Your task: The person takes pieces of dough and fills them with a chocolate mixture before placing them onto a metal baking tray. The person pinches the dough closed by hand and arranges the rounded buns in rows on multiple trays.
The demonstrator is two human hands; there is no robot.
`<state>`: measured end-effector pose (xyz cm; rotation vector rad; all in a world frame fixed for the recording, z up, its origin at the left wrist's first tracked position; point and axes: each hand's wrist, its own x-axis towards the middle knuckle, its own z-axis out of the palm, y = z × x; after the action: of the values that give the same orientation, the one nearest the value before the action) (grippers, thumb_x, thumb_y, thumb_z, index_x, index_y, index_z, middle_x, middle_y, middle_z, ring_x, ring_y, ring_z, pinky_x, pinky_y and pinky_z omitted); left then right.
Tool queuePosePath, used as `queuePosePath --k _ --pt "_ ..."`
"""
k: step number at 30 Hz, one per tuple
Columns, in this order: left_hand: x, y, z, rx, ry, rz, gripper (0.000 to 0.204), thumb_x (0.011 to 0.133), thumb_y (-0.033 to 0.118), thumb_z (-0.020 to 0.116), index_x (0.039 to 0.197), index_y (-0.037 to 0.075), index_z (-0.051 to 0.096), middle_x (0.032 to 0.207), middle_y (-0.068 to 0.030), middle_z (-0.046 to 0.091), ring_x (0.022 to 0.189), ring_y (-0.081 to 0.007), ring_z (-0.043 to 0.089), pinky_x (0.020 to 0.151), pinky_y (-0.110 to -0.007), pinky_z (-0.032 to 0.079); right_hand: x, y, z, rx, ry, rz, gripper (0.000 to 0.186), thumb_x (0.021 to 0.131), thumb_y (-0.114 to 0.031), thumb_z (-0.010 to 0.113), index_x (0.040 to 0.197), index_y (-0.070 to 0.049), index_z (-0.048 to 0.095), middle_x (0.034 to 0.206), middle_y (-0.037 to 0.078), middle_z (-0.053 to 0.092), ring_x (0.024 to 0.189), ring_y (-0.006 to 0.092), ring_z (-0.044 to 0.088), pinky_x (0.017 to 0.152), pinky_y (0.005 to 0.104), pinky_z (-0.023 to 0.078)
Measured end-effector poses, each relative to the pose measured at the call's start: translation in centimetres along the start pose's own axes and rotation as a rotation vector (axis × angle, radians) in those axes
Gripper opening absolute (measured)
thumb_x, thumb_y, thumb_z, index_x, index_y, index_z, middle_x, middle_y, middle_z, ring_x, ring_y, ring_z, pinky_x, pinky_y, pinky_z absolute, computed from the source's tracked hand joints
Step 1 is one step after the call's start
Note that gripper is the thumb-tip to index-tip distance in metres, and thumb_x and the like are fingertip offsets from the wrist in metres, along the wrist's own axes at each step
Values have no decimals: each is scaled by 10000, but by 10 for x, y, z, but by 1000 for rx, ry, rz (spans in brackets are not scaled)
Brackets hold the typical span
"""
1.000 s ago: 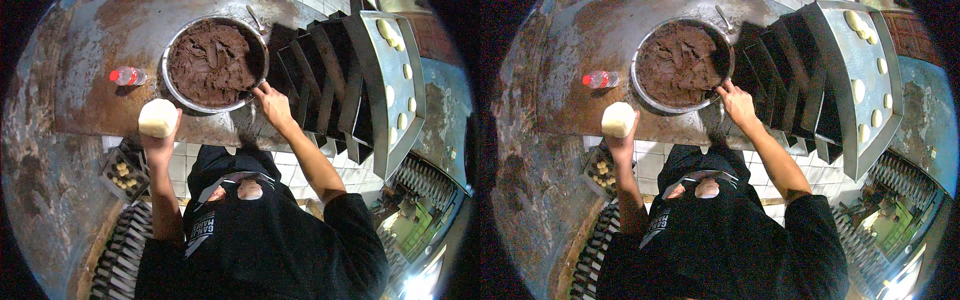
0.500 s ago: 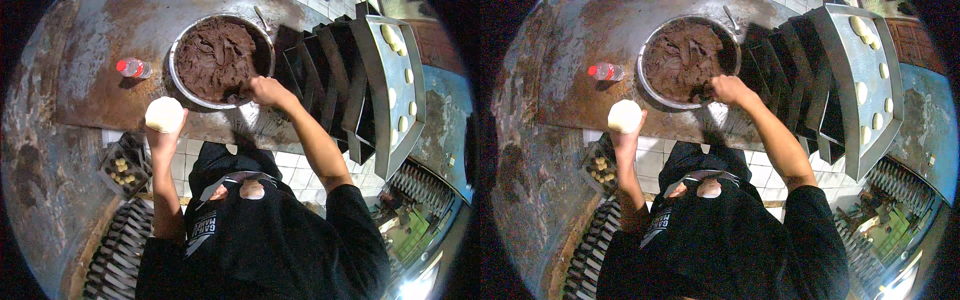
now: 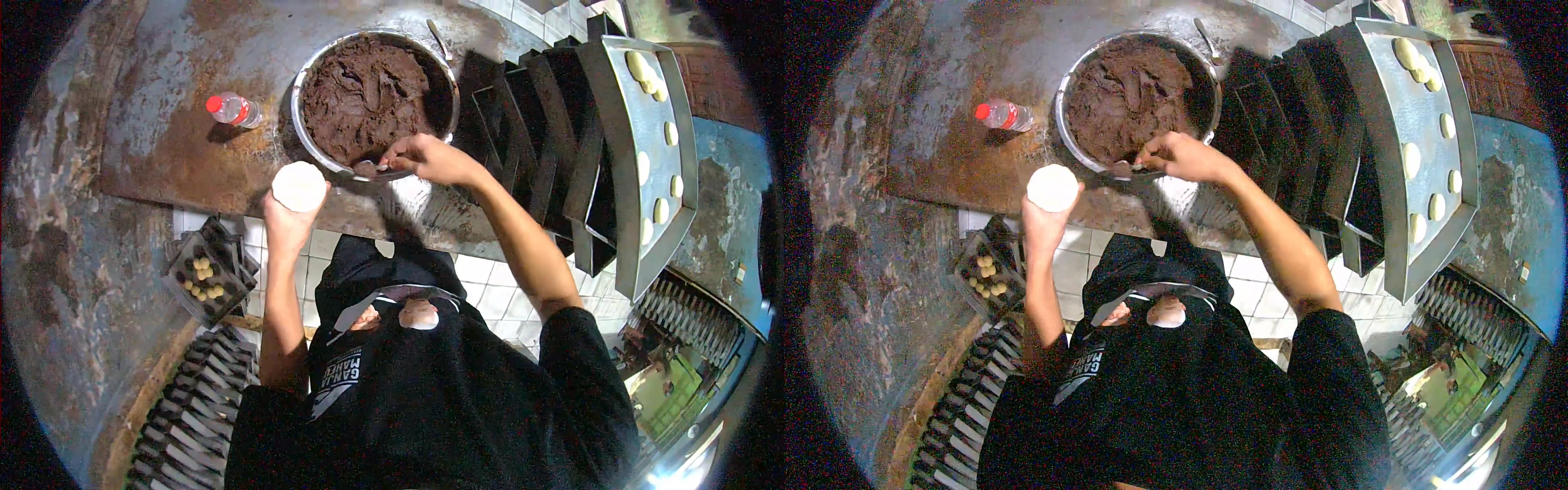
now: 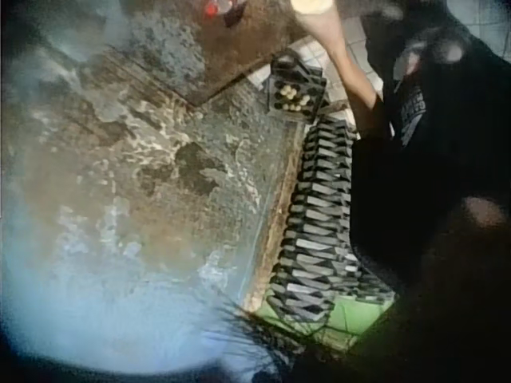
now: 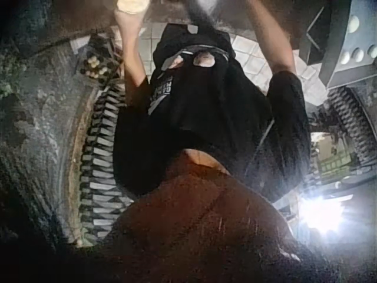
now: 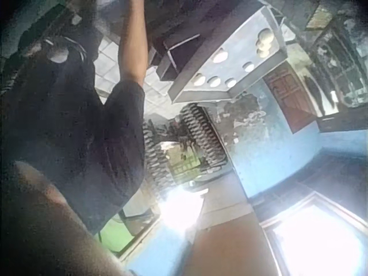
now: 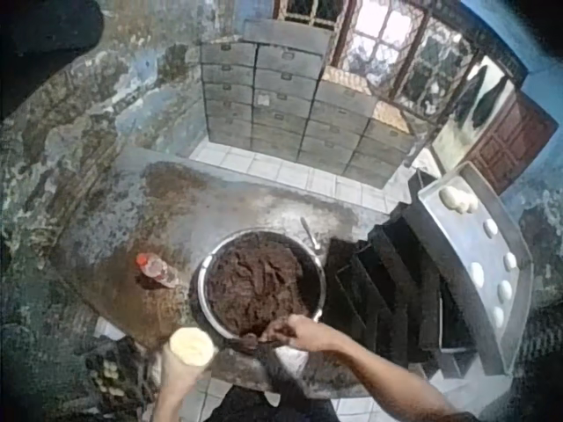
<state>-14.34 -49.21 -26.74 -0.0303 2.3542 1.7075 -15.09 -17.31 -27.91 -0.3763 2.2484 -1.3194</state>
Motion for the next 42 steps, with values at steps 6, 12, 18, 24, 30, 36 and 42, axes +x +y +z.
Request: queuePosePath --k 6,12,18,24,30,36,42 --pt "4 25 27 -47 -113 100 385 791 84 890 1131 7 728 1030 -66 777 934 -146 719 882 -332 572 -29 -117 35 -112 374 -113 304 953 -88 645 1250 -131 697 1170 136 635 1057 368 671 916 462 550" --pt "14 26 34 -4 -129 196 426 775 93 899 1148 11 708 1074 -98 774 964 -190 737 897 -345 575 -49 -74 95 -393 681 -179 501 827 -33 712 1305 -175 657 1231 159 593 1038 409 642 848 477 560" --pt "12 38 44 74 -129 -10 401 828 263 919 1067 -9 744 1019 -103 790 935 -186 746 875 -353 577 -107 60 175 -47 709 340 429 883 13 669 1301 -52 596 1225 246 588 1140 473 621 950 528 534" --pt "17 65 43 159 -503 37 409 830 292 910 1073 5 750 1024 -91 791 918 -165 736 854 -344 577 -101 -11 86 -75 535 223 684 831 -257 866 1403 -11 584 1274 225 618 1274 406 592 1113 443 474" --pt "24 108 52 343 -893 179 406 809 286 912 1046 16 723 972 -86 765 910 -146 702 808 -378 574 -81 -126 7 -8 480 -145 741 757 -311 924 1383 -44 629 1264 167 626 1235 335 622 1044 423 503" --pt "16 126 41 -185 -907 -50 533 853 238 872 1279 27 630 1118 -68 719 958 -138 685 782 -358 575 -88 -132 -8 258 531 -27 336 877 -229 827 1135 -22 773 955 132 708 981 275 719 903 382 563" --pt "4 111 44 -317 -751 20 230 983 171 652 1158 23 632 1055 -20 677 978 -97 624 864 -282 509 -99 -172 -10 117 597 -14 751 840 -309 862 1477 -46 562 1346 213 586 1110 311 701 945 400 572"
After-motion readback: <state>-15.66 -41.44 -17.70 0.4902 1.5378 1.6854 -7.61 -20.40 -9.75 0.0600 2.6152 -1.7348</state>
